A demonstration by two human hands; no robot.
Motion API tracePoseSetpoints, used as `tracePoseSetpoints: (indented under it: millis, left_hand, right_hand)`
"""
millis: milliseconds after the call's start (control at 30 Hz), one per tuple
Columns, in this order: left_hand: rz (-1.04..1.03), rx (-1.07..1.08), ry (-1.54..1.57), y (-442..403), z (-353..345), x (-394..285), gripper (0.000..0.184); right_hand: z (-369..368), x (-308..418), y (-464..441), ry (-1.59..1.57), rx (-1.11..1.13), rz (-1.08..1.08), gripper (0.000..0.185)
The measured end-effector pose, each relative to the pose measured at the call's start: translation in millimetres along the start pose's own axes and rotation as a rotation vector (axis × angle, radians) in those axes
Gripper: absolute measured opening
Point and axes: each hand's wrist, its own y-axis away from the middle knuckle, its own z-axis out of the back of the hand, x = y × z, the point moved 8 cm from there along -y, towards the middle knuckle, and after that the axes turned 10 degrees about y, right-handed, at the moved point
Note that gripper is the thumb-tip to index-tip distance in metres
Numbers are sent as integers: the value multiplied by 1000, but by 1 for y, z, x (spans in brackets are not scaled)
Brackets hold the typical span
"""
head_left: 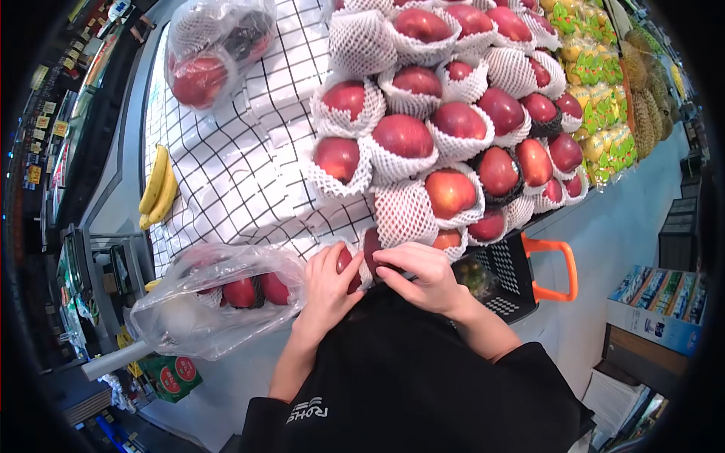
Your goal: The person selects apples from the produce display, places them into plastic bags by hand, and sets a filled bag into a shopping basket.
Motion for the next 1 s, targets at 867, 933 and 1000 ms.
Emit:
tracePoseSetpoints:
  millis: [867,933,1000]
  left_hand:
    - [234,-646,1020,-254,121,37,66]
    - [211,-579,1145,-267,125,31,67]
    - [213,-599,1079,-277,127,42,67]
  right_hand:
    - [41,-58,-229,1002,-194,192,80]
    - [33,-53,-226,925,-215,275,73]
    - [28,-54,-228,885,-183,336,71]
